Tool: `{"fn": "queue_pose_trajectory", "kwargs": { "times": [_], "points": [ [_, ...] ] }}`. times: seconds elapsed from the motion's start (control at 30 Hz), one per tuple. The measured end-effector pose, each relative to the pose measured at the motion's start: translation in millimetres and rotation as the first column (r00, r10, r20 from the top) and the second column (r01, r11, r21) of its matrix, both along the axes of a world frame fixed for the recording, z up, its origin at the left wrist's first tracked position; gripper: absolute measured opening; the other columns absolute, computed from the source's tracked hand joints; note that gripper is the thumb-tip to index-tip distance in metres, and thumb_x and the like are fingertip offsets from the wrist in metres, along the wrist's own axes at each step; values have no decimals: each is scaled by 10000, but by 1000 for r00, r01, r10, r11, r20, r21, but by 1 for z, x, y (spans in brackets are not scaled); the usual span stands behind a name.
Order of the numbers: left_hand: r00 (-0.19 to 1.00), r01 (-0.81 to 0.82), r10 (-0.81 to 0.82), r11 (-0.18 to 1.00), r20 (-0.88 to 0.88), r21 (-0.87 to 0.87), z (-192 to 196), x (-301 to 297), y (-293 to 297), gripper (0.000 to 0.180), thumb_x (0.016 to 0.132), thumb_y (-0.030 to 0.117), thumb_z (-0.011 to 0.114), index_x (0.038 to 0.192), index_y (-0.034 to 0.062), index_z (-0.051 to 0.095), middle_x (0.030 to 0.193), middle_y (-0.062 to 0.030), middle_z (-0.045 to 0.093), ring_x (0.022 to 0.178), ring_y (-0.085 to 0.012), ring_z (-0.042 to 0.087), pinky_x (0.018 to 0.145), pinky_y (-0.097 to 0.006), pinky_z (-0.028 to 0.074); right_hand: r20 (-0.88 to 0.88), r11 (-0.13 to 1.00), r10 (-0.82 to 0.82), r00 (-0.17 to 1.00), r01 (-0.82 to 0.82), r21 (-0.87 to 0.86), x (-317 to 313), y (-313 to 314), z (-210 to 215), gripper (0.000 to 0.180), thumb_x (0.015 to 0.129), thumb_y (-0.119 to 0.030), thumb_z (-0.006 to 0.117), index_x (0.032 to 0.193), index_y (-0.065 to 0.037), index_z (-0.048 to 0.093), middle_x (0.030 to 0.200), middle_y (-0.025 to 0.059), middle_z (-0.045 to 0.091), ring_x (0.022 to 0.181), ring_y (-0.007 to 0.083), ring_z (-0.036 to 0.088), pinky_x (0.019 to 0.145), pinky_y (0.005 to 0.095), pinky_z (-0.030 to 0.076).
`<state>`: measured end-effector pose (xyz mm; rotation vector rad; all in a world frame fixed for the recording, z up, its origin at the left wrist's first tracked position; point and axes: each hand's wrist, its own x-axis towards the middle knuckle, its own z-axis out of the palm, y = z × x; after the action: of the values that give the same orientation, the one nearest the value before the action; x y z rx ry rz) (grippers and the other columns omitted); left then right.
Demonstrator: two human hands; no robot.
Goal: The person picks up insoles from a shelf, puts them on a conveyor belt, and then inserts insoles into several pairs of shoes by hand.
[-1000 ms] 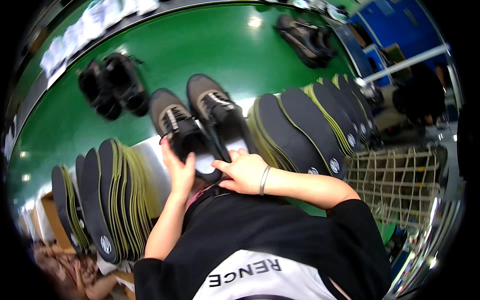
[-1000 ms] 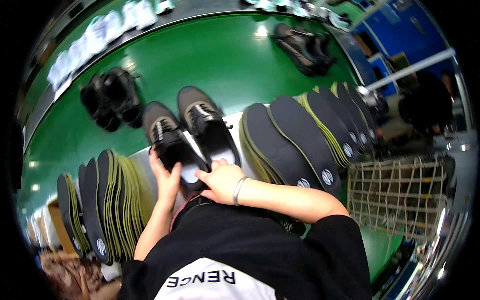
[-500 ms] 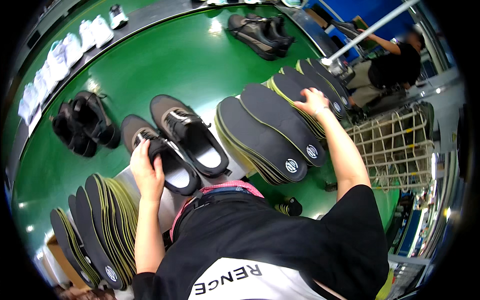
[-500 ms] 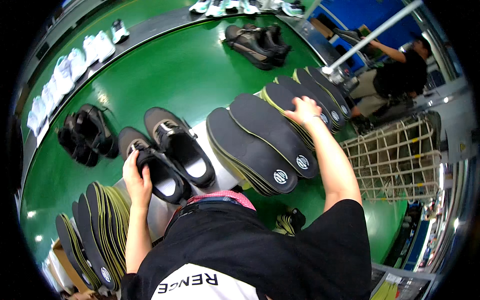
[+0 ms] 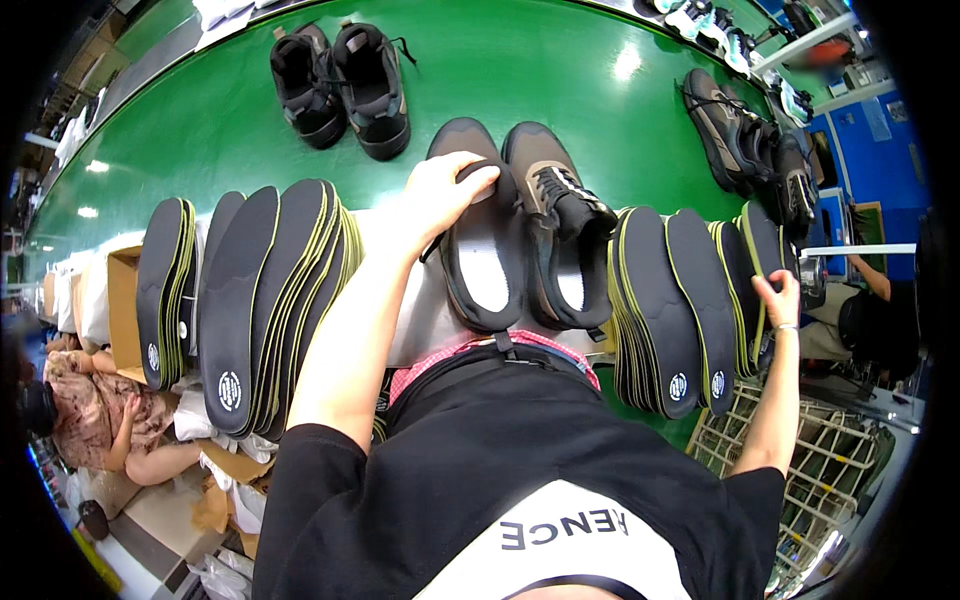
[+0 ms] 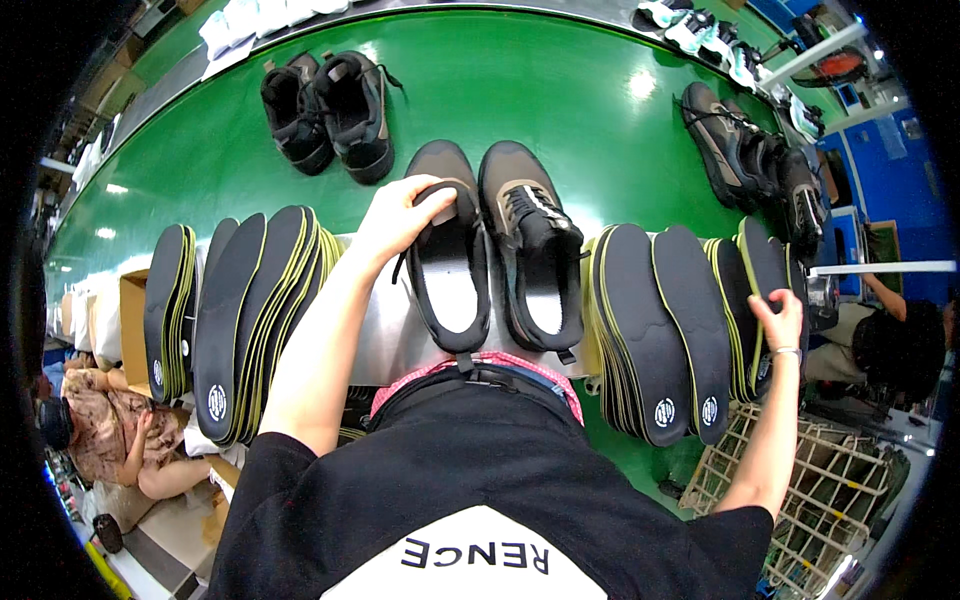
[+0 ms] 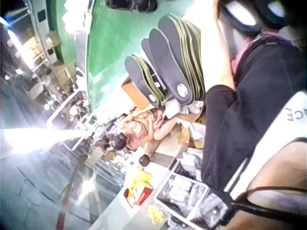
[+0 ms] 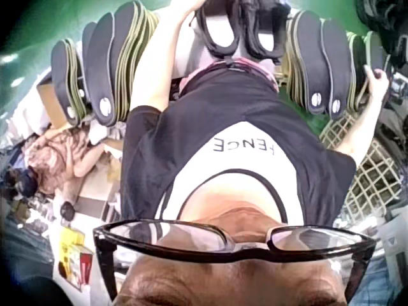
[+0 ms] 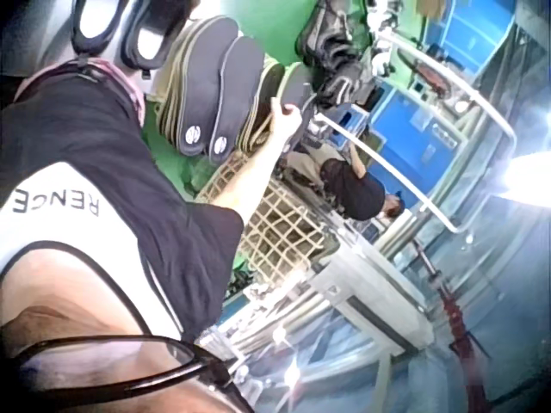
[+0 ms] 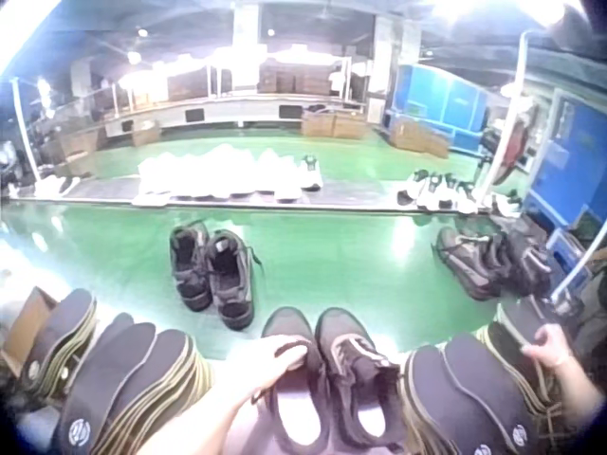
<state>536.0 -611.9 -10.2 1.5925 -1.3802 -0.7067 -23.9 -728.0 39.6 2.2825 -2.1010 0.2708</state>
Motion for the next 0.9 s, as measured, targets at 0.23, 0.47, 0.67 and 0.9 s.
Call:
{"fn": "queue_pose_trajectory", "kwargs": {
  "times": [0.23,0.47,0.67,0.9],
  "points": [
    [960,51,37,952,-278,303,-2,4,-7,298,788,272,582,831,-22,613,693,-10,582,621,-64,492,574,-214,398,616,807,459,640,-591,14,196,52,96,207,687,-191,622,711,-17,513,872,54,445,748,139,449,679,242,362],
    [971,-6,64,970,-230,245,-11,1,-4,277,788,253,586,817,-21,612,686,-7,580,617,-65,488,575,-217,394,384,268,852,355,-927,263,297,101,97,142,638,-172,609,624,-37,569,797,91,527,601,243,555,543,323,459],
    [938,-44,130,964,-321,263,-9,-4,-3,280,786,248,589,832,-27,616,693,-16,592,633,-70,507,595,-215,407,194,176,948,251,-925,337,320,105,93,178,655,-177,576,545,-50,514,708,71,488,539,246,527,518,349,445],
    [935,-106,172,970,-309,218,-8,-8,0,288,784,243,592,863,-32,616,711,-31,607,649,-78,524,614,-223,420,100,172,968,229,-902,396,335,106,86,189,673,-192,541,540,-58,534,681,75,494,549,249,538,526,352,449]
  ]
}}
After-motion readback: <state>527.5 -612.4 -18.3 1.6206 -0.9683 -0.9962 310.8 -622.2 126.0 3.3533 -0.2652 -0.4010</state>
